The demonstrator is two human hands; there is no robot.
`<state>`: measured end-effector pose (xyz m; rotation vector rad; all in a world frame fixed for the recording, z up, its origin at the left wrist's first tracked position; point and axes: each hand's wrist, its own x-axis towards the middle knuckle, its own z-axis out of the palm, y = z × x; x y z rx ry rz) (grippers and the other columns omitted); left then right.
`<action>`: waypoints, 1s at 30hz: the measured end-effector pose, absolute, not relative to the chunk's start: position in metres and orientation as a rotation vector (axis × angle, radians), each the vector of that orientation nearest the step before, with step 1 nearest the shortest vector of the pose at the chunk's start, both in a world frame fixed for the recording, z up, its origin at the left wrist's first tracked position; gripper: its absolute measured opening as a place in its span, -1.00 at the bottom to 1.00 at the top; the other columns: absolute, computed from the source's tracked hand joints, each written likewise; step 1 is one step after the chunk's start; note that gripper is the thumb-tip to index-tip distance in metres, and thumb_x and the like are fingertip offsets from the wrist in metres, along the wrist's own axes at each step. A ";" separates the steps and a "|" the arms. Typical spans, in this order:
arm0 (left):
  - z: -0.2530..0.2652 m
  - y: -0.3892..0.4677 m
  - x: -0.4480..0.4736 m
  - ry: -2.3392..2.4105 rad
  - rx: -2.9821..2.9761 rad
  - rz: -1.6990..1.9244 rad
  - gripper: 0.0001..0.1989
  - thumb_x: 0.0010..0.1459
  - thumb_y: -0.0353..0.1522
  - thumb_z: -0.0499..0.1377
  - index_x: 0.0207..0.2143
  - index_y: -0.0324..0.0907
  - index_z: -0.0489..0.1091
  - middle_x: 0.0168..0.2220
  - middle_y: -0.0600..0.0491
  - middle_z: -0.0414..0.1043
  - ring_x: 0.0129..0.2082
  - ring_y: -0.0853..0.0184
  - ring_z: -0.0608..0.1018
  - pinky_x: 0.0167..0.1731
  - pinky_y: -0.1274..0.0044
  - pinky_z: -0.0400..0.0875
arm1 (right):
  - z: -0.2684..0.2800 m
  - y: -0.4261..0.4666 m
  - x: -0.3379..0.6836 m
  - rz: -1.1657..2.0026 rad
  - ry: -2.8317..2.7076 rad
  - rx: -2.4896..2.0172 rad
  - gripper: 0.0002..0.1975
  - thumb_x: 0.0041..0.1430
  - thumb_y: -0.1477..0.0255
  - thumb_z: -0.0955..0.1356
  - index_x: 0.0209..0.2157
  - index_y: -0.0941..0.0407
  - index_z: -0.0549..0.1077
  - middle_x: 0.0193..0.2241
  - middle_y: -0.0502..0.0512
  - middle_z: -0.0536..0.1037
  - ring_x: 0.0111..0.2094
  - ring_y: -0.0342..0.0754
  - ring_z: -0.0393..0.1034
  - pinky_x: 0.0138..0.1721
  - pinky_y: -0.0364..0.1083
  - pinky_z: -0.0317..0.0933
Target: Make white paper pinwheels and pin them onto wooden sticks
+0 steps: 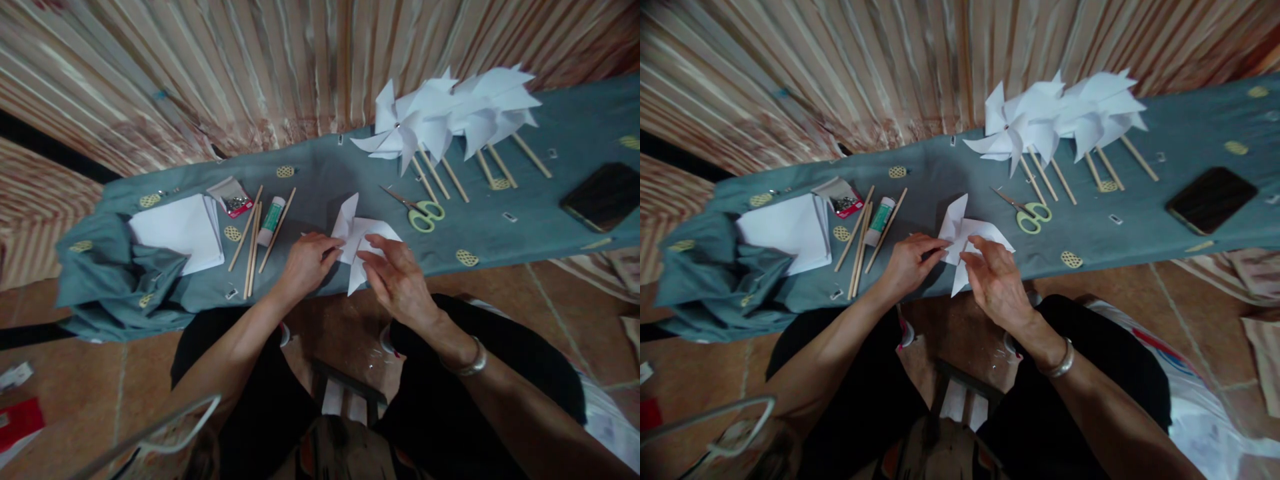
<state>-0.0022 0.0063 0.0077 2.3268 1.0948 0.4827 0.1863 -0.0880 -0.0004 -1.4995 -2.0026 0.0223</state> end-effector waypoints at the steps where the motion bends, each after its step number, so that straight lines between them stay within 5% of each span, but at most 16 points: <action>1: 0.008 0.006 -0.002 1.102 2.324 0.488 -0.80 0.29 -0.40 0.17 -0.10 -0.14 0.56 -0.20 -0.01 0.62 -0.19 0.26 0.59 -0.10 0.41 0.44 | -0.002 -0.088 0.186 0.010 -2.020 -1.518 -0.72 0.34 0.51 0.24 -0.01 0.12 0.49 0.14 0.29 0.44 0.12 0.16 0.35 0.08 0.18 0.32; 9: 0.008 0.005 -0.003 1.105 2.344 0.500 -0.81 0.28 -0.40 0.17 -0.13 -0.14 0.55 -0.23 0.00 0.62 -0.20 0.26 0.61 -0.11 0.40 0.46 | -0.010 -0.088 0.183 0.027 -2.073 -1.623 -0.56 0.33 0.54 0.17 0.18 0.04 0.35 0.28 0.31 0.24 0.27 0.27 0.16 0.12 0.32 0.22; 30: 0.009 0.007 -0.002 1.054 2.422 0.426 -0.77 0.27 -0.40 0.13 -0.12 -0.13 0.58 -0.25 0.00 0.63 -0.22 0.26 0.60 -0.12 0.39 0.47 | -0.010 -0.083 0.179 0.074 -2.087 -1.627 -0.59 0.34 0.53 0.17 0.15 0.04 0.37 0.28 0.30 0.26 0.27 0.25 0.17 0.14 0.34 0.21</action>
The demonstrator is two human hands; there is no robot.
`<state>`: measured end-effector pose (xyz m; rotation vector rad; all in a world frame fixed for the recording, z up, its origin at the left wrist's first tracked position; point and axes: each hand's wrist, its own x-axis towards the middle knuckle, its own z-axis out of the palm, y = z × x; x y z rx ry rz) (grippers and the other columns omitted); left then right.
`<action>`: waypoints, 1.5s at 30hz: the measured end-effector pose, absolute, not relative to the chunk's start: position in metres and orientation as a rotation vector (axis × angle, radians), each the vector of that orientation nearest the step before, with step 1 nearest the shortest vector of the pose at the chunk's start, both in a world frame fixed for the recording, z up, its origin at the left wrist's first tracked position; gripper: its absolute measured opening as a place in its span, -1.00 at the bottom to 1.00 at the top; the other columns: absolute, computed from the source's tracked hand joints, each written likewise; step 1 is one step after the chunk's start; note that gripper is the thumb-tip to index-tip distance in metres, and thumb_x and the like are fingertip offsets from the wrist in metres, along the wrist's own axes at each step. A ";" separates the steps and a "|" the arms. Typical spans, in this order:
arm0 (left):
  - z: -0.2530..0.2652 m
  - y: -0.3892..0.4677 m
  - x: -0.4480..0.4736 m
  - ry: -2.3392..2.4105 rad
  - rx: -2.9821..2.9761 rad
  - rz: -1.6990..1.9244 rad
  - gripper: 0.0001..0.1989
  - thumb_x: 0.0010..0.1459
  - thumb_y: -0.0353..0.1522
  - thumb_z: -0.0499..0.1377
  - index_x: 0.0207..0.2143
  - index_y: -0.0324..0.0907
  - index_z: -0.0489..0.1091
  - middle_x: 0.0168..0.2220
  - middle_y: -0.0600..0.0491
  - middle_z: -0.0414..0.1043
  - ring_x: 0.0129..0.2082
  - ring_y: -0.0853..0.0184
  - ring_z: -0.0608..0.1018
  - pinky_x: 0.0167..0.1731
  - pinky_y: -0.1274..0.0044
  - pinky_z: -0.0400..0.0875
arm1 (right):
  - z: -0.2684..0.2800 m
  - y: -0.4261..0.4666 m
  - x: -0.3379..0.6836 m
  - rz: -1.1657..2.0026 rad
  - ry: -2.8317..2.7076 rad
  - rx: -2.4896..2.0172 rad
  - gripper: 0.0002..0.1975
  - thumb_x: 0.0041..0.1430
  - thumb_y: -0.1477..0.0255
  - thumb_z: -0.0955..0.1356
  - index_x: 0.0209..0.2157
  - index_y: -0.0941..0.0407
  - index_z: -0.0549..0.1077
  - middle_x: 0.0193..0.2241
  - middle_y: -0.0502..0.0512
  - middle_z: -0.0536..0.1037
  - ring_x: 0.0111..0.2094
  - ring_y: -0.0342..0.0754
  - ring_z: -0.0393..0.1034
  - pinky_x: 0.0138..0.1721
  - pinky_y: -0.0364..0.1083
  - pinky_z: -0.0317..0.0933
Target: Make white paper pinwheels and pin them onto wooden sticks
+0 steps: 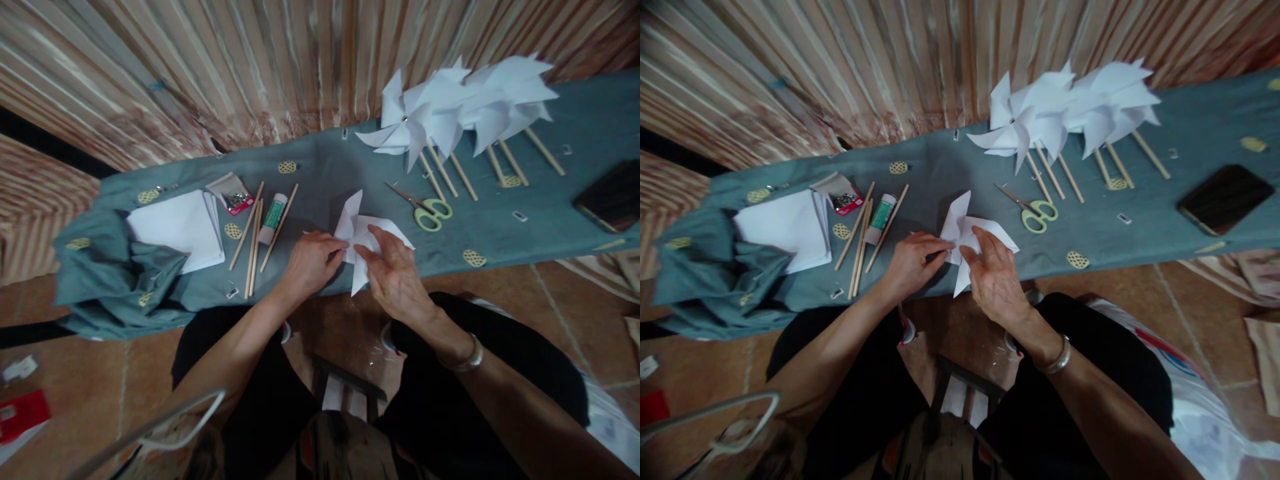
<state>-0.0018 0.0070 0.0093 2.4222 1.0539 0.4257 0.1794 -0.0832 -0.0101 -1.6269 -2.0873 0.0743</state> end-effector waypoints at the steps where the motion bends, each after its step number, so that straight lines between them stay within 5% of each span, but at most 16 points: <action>1: 0.009 0.007 -0.002 1.056 2.425 0.424 -0.77 0.27 -0.40 0.13 -0.12 -0.13 0.58 -0.25 0.01 0.63 -0.22 0.26 0.60 -0.12 0.39 0.47 | -0.010 -0.083 0.179 0.071 -2.090 -1.626 -0.59 0.34 0.53 0.16 0.14 0.06 0.38 0.27 0.32 0.26 0.26 0.26 0.17 0.13 0.34 0.22; 20: 0.011 0.006 -0.001 1.057 2.476 0.359 -0.77 0.31 -0.37 0.11 -0.12 -0.14 0.56 -0.23 0.00 0.60 -0.21 0.23 0.57 -0.12 0.38 0.42 | -0.010 -0.071 0.174 0.041 -2.066 -1.687 -0.66 0.33 0.50 0.17 0.04 0.08 0.44 0.27 0.31 0.27 0.22 0.31 0.17 -0.01 0.26 0.27; 27: 0.023 -0.003 -0.001 1.009 2.719 0.362 -0.73 0.28 -0.21 0.17 -0.14 -0.21 0.53 -0.12 -0.10 0.52 -0.06 0.09 0.46 -0.12 0.28 0.34 | -0.005 -0.066 0.172 -0.054 -2.085 -1.753 -0.69 0.31 0.51 0.19 -0.10 0.12 0.53 0.20 0.32 0.36 0.11 0.24 0.24 -0.06 0.19 0.28; 35: 0.020 -0.006 0.005 0.909 2.835 0.316 -0.77 0.26 -0.42 0.10 -0.08 -0.21 0.48 -0.03 -0.06 0.50 -0.01 0.12 0.41 -0.09 0.28 0.26 | -0.003 -0.065 0.173 0.008 -2.062 -1.781 -0.65 0.25 0.56 0.20 -0.09 0.12 0.55 0.24 0.26 0.33 0.17 0.24 0.20 0.01 0.18 0.24; 45: 0.015 -0.009 0.010 0.962 2.853 0.348 -0.75 0.33 -0.44 0.04 -0.05 -0.24 0.47 -0.07 -0.07 0.51 -0.02 0.14 0.42 -0.05 0.27 0.20 | -0.007 -0.065 0.175 0.160 -1.965 -1.779 -0.60 0.18 0.61 0.21 -0.09 0.08 0.56 0.30 0.19 0.25 0.26 0.27 0.13 0.15 0.30 0.19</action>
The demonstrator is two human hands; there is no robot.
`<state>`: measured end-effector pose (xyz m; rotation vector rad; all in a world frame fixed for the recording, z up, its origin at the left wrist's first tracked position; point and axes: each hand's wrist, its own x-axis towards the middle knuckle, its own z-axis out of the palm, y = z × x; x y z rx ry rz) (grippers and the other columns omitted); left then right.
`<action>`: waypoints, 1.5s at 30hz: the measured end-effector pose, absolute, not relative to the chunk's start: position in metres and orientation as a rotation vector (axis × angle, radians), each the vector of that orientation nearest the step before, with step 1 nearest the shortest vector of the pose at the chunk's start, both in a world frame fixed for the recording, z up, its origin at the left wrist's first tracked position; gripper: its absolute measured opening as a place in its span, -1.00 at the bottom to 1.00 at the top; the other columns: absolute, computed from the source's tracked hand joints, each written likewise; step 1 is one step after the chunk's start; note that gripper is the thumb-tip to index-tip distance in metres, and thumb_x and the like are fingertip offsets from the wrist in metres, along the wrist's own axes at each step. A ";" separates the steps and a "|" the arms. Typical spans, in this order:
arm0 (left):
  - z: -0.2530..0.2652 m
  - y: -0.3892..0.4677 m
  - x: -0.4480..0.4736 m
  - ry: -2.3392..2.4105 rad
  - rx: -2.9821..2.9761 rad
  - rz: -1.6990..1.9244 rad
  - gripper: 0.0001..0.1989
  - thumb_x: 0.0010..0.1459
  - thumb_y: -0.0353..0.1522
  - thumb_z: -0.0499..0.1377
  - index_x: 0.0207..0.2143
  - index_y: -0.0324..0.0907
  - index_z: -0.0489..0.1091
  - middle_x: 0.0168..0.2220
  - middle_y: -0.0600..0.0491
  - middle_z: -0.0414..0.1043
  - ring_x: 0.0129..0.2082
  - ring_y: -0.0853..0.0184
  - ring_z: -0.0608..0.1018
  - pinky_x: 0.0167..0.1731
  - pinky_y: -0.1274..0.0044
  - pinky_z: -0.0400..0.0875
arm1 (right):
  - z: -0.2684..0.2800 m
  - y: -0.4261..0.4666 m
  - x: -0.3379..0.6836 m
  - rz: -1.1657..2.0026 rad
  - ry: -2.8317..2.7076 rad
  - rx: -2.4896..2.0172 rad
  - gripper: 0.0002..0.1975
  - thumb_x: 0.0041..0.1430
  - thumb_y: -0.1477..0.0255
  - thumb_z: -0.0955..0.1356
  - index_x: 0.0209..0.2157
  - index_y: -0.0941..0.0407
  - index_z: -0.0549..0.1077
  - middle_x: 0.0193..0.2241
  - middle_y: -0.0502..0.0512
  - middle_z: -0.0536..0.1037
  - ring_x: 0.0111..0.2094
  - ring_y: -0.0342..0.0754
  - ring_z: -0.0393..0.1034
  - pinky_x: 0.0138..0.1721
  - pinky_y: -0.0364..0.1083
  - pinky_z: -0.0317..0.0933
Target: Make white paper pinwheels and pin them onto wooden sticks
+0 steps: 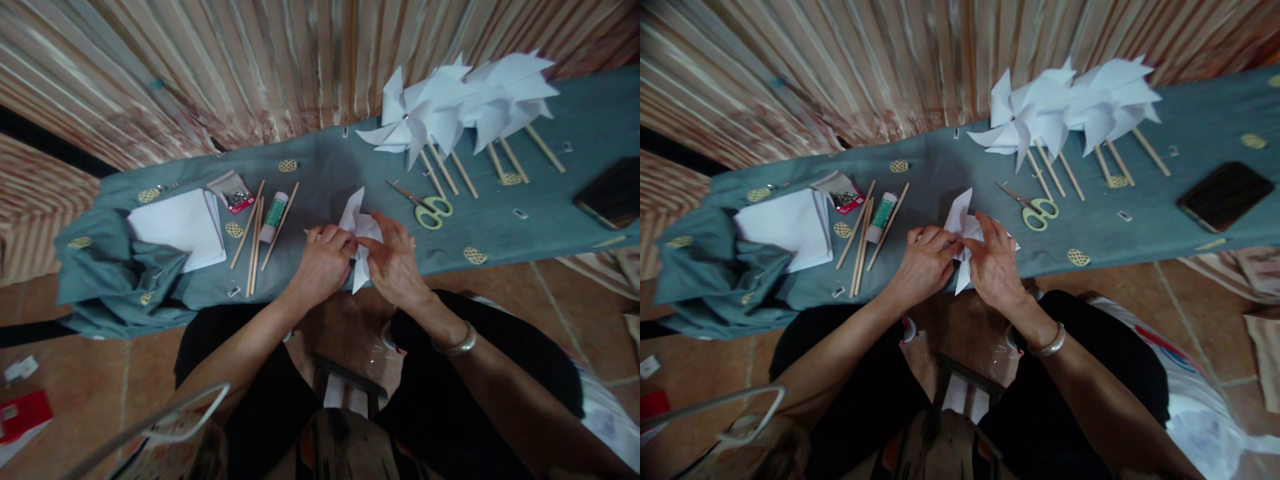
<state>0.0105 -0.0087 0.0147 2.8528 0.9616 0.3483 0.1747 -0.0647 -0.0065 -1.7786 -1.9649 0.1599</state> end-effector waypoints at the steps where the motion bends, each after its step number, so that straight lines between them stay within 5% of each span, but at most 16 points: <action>1: 0.014 -0.009 0.011 0.965 2.856 0.355 -0.75 0.33 -0.44 0.04 -0.05 -0.24 0.47 -0.07 -0.07 0.51 -0.03 0.15 0.42 -0.05 0.27 0.20 | -0.007 -0.064 0.175 0.179 -1.949 -1.771 -0.60 0.18 0.61 0.20 -0.09 0.08 0.57 0.30 0.19 0.24 0.26 0.27 0.13 0.16 0.30 0.18; 10: 0.014 -0.009 0.013 0.960 2.884 0.385 -0.78 0.32 -0.45 0.04 -0.15 -0.24 0.49 -0.14 -0.07 0.52 -0.07 0.12 0.43 -0.07 0.26 0.19 | -0.002 -0.068 0.194 0.161 -1.811 -1.712 -0.62 0.28 0.49 0.21 0.03 0.08 0.52 0.26 0.21 0.35 0.24 0.23 0.24 0.20 0.31 0.16; 16: 0.015 -0.008 0.012 0.933 2.913 0.384 -0.78 0.29 -0.47 0.05 -0.18 -0.25 0.49 -0.17 -0.10 0.50 -0.09 0.10 0.43 -0.08 0.25 0.20 | 0.006 -0.083 0.233 0.025 -1.752 -1.833 -0.67 0.30 0.45 0.22 -0.03 0.19 0.54 -0.08 0.31 0.61 -0.01 0.19 0.46 0.11 0.21 0.28; 22: 0.013 -0.008 0.012 0.927 2.891 0.409 -0.77 0.25 -0.50 0.05 -0.17 -0.23 0.50 -0.16 -0.12 0.50 -0.08 0.09 0.41 -0.07 0.22 0.20 | 0.002 -0.089 0.237 0.002 -1.755 -1.948 -0.67 0.30 0.29 0.26 -0.16 0.17 0.58 0.10 0.36 0.48 0.11 0.29 0.34 0.12 0.27 0.24; 27: 0.013 -0.007 0.012 0.923 2.879 0.402 -0.77 0.24 -0.50 0.05 -0.18 -0.22 0.50 -0.15 -0.10 0.50 -0.08 0.09 0.41 -0.06 0.23 0.20 | -0.001 -0.088 0.243 0.083 -1.692 -1.946 -0.67 0.28 0.23 0.27 -0.27 0.12 0.59 0.05 0.35 0.52 0.09 0.29 0.38 0.12 0.29 0.23; 45: 0.015 -0.008 0.013 0.932 2.866 0.371 -0.77 0.23 -0.50 0.06 -0.18 -0.26 0.50 -0.16 -0.12 0.50 -0.07 0.08 0.42 -0.05 0.22 0.21 | -0.001 -0.085 0.257 0.637 -1.219 -1.708 -0.90 0.07 0.37 0.41 -0.39 0.02 0.62 -0.02 0.10 0.60 0.07 0.13 0.45 0.14 0.19 0.26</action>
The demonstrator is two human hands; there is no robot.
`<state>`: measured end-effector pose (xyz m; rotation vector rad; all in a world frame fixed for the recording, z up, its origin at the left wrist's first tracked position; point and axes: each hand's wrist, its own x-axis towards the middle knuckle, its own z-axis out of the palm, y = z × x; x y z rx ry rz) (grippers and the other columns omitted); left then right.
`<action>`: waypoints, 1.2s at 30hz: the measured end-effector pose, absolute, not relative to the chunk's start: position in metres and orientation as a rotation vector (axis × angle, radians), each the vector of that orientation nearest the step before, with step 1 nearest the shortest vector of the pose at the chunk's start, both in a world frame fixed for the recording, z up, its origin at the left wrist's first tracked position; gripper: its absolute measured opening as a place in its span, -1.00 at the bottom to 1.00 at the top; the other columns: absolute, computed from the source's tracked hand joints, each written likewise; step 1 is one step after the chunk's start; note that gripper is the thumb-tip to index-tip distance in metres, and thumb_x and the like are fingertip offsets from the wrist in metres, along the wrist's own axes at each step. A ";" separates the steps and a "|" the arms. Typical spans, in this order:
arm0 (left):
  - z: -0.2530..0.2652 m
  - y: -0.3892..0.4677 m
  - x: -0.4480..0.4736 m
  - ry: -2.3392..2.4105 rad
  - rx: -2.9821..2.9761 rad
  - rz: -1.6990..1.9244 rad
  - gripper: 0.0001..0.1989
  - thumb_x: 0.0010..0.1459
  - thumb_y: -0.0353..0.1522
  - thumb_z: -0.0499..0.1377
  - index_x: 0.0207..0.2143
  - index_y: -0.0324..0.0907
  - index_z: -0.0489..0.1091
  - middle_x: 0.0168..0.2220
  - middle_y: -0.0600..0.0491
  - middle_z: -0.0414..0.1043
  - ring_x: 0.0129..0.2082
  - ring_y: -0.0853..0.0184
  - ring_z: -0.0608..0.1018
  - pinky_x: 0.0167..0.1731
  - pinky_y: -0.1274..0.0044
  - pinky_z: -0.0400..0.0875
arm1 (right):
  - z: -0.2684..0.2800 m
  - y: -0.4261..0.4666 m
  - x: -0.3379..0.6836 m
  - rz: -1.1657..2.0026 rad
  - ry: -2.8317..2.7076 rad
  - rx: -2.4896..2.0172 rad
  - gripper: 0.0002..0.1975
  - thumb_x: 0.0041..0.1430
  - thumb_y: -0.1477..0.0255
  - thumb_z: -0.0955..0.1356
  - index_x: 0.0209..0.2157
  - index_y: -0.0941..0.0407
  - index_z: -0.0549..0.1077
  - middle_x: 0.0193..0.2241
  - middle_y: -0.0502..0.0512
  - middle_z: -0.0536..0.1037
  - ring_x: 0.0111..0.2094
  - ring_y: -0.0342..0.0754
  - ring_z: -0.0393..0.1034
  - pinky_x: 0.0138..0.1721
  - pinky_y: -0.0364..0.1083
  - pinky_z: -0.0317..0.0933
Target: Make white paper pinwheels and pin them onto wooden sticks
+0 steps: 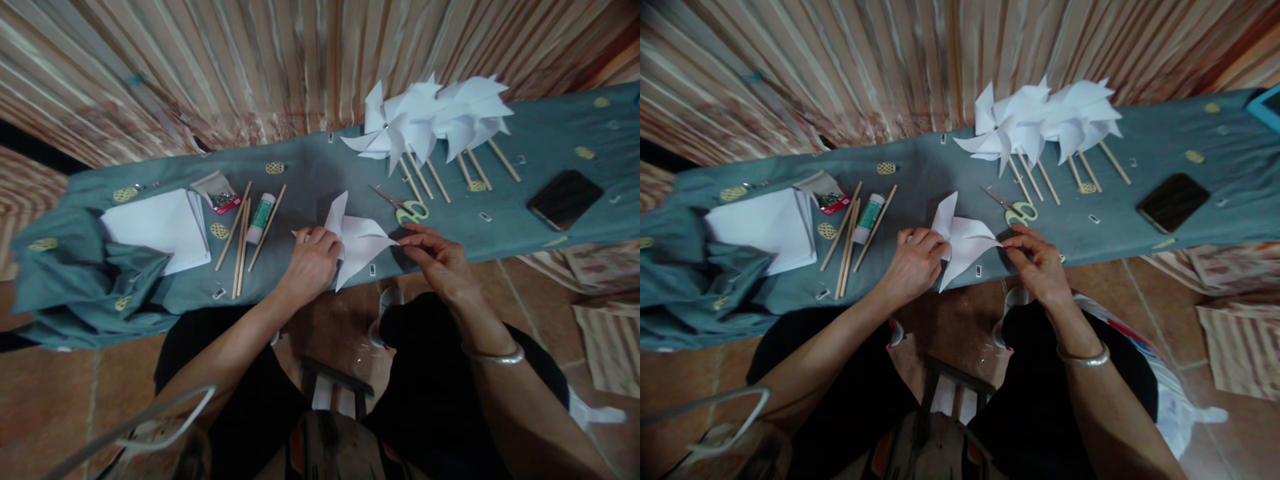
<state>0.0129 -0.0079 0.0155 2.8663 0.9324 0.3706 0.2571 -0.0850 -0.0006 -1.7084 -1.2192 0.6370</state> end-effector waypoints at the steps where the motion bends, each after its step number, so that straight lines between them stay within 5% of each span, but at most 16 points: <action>1: 0.015 -0.008 0.013 0.931 2.867 0.372 -0.77 0.23 -0.50 0.06 -0.18 -0.25 0.50 -0.16 -0.12 0.50 -0.07 0.08 0.42 -0.06 0.22 0.21 | 0.002 -0.084 0.254 0.704 -1.167 -1.660 -0.91 0.07 0.37 0.42 -0.40 0.01 0.62 -0.05 0.08 0.62 0.06 0.12 0.45 0.13 0.17 0.27; 9: 0.013 -0.008 0.013 0.931 2.890 0.403 -0.77 0.24 -0.49 0.06 -0.19 -0.24 0.51 -0.17 -0.12 0.50 -0.08 0.08 0.42 -0.07 0.21 0.22 | 0.009 -0.075 0.232 1.065 -0.872 -1.462 -0.84 0.03 0.26 0.49 -0.34 0.01 0.63 -0.28 0.03 0.66 -0.42 -0.12 0.43 -0.37 -0.09 0.35; 15: 0.015 -0.008 0.013 0.933 2.882 0.358 -0.76 0.24 -0.50 0.06 -0.16 -0.25 0.51 -0.15 -0.14 0.49 -0.07 0.08 0.41 -0.06 0.21 0.21 | 0.009 -0.072 0.215 0.871 -0.885 -1.483 -0.84 -0.02 0.27 0.54 -0.37 -0.02 0.61 -0.34 -0.01 0.64 -0.38 -0.11 0.44 -0.27 -0.06 0.36; 20: 0.014 -0.009 0.013 0.926 2.874 0.378 -0.75 0.24 -0.50 0.05 -0.17 -0.25 0.51 -0.15 -0.15 0.49 -0.08 0.07 0.41 -0.07 0.20 0.21 | 0.014 -0.070 0.211 0.843 -0.916 -1.492 -0.85 -0.01 0.28 0.53 -0.36 -0.01 0.62 -0.46 -0.04 0.59 -0.50 -0.14 0.34 -0.39 -0.09 0.31; 29: 0.017 -0.009 0.014 0.942 2.873 0.335 -0.78 0.24 -0.50 0.07 -0.18 -0.27 0.50 -0.16 -0.13 0.49 -0.08 0.10 0.42 -0.06 0.23 0.19 | 0.020 -0.066 0.220 1.075 -0.965 -1.384 -0.82 0.02 0.38 0.46 -0.27 -0.02 0.64 -0.32 0.01 0.64 -0.43 -0.12 0.39 -0.41 -0.09 0.31; 36: 0.017 -0.010 0.013 0.950 2.878 0.340 -0.79 0.23 -0.51 0.08 -0.19 -0.25 0.50 -0.16 -0.12 0.49 -0.08 0.10 0.42 -0.06 0.22 0.19 | 0.015 -0.058 0.223 1.074 -1.128 -1.416 -0.75 0.10 0.19 0.47 -0.19 -0.04 0.62 -0.21 0.02 0.66 -0.41 -0.12 0.42 -0.35 -0.07 0.38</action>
